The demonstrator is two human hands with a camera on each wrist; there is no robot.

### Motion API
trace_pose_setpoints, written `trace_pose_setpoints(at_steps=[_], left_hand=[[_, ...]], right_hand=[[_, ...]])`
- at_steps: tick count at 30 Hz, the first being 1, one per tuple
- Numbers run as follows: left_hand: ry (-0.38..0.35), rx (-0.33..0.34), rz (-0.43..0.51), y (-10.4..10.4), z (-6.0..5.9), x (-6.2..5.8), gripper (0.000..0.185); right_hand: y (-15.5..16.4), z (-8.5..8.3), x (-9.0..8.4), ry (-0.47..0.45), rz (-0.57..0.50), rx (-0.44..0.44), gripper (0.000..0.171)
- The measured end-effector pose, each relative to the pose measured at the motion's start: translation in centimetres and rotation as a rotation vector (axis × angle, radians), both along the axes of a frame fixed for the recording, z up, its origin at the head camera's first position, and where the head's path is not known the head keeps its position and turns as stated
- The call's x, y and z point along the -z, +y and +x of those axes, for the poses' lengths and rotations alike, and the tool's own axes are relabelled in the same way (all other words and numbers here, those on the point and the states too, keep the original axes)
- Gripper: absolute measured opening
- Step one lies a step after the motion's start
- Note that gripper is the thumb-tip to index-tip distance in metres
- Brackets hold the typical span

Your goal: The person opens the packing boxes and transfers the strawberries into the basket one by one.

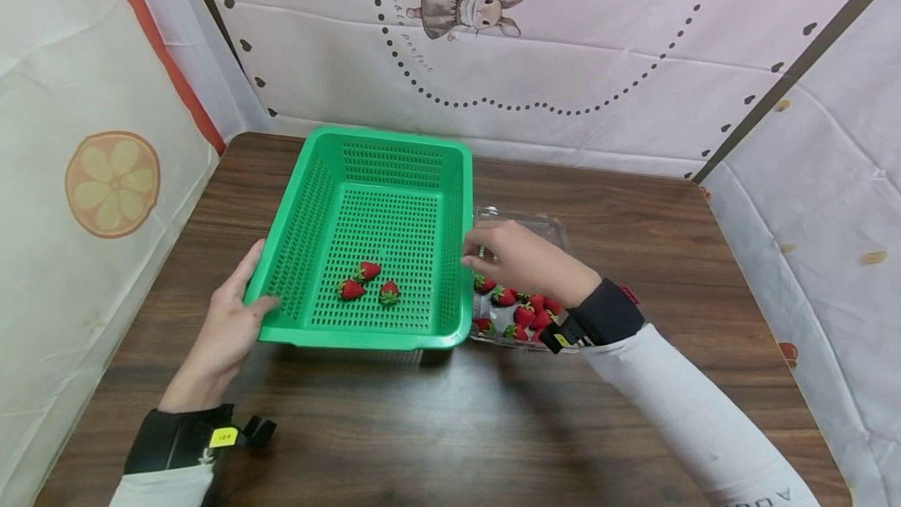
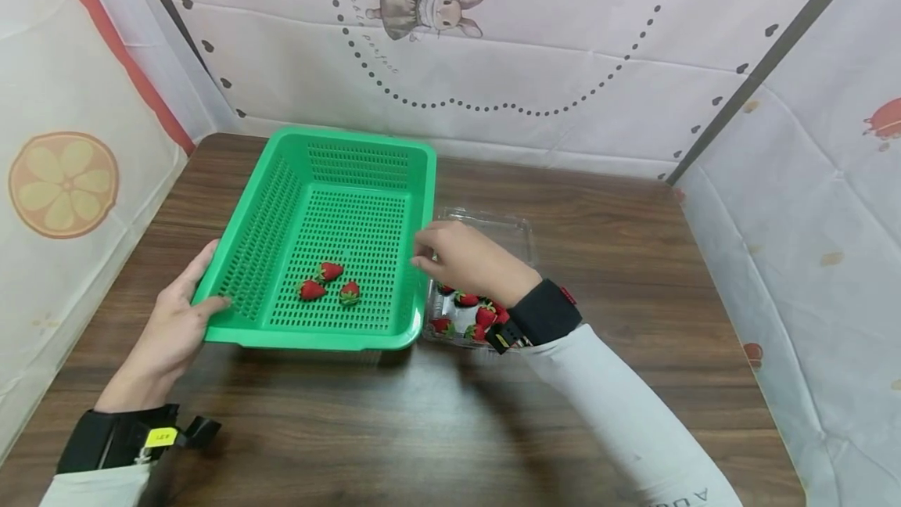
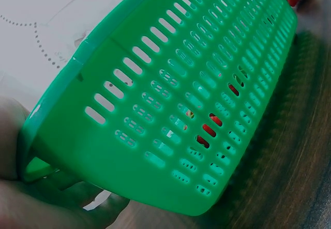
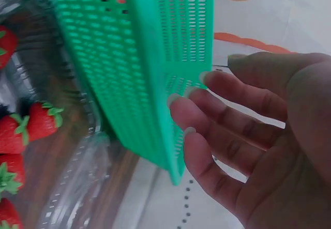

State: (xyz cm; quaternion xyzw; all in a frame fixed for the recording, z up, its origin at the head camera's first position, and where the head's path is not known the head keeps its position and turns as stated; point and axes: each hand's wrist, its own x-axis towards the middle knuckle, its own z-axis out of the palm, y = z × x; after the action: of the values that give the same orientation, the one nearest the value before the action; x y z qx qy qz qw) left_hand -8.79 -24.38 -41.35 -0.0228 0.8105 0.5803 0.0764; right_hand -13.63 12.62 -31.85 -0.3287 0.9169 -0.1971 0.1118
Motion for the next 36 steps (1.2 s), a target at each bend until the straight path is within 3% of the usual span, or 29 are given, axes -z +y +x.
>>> trace_pose_setpoints(at_steps=[8,16,26,36], left_hand=[[-0.010,-0.003,0.037,0.0,-0.4,-0.1,0.079],[-0.007,-0.008,0.013,0.0,-0.4,0.1,0.079],[-0.015,-0.011,0.025,0.0,-0.4,0.3,0.078],[-0.005,-0.012,0.021,0.1,-0.2,0.0,0.078]], right_hand=[[1.6,-0.2,1.9,-0.060,0.014,0.020,0.012],[2.1,-0.3,4.9,-0.207,0.162,-0.041,0.014],[1.8,-0.2,8.1,-0.242,0.166,-0.131,0.010],[1.5,-0.4,9.0,-0.232,0.169,-0.188,0.007]])
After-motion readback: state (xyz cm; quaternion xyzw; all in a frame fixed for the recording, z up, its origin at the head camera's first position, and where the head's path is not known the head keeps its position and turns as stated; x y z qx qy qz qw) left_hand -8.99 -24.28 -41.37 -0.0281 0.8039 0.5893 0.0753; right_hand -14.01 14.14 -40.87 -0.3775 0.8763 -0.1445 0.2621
